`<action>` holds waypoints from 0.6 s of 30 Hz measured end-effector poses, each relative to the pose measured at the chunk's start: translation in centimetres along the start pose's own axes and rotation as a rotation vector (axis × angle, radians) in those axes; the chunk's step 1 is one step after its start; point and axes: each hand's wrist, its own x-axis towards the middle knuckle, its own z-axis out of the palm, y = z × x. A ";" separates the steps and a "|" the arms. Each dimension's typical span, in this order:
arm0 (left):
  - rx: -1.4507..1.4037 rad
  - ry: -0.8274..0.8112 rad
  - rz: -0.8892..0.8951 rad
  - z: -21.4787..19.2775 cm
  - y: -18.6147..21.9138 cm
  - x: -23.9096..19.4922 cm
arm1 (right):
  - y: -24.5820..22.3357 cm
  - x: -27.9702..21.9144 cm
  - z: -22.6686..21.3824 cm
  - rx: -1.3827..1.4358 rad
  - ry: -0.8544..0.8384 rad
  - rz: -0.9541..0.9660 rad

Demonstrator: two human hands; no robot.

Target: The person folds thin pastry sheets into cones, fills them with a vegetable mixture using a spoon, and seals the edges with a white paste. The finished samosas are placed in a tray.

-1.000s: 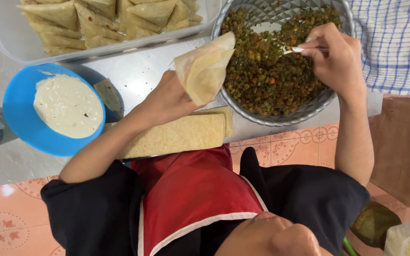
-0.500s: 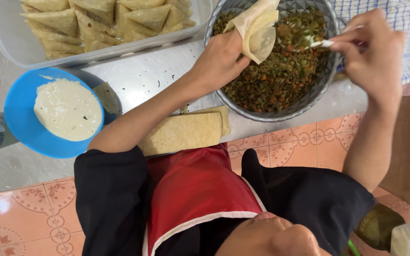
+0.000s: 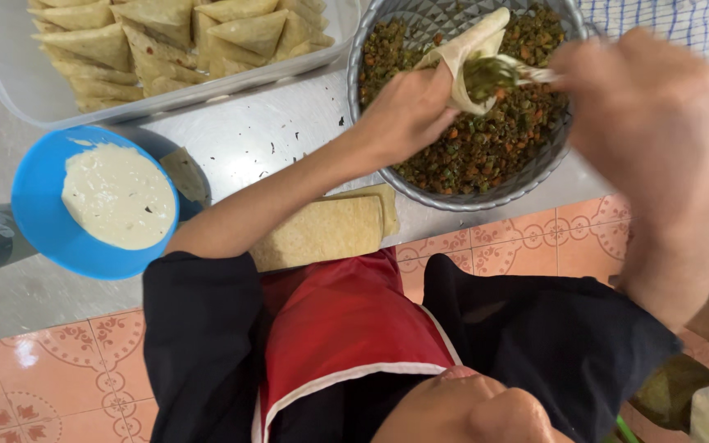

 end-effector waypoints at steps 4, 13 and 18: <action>-0.098 0.149 -0.021 -0.8 0.7 0.0 | -3.2 1.5 -1.2 -0.395 0.109 -0.172; -0.347 0.055 -0.053 -4.6 2.7 -1.0 | -5.2 -3.0 2.7 -0.425 0.446 -0.148; -0.308 0.031 -0.011 -5.7 2.5 -1.9 | -4.0 -3.0 2.7 -0.441 0.505 0.148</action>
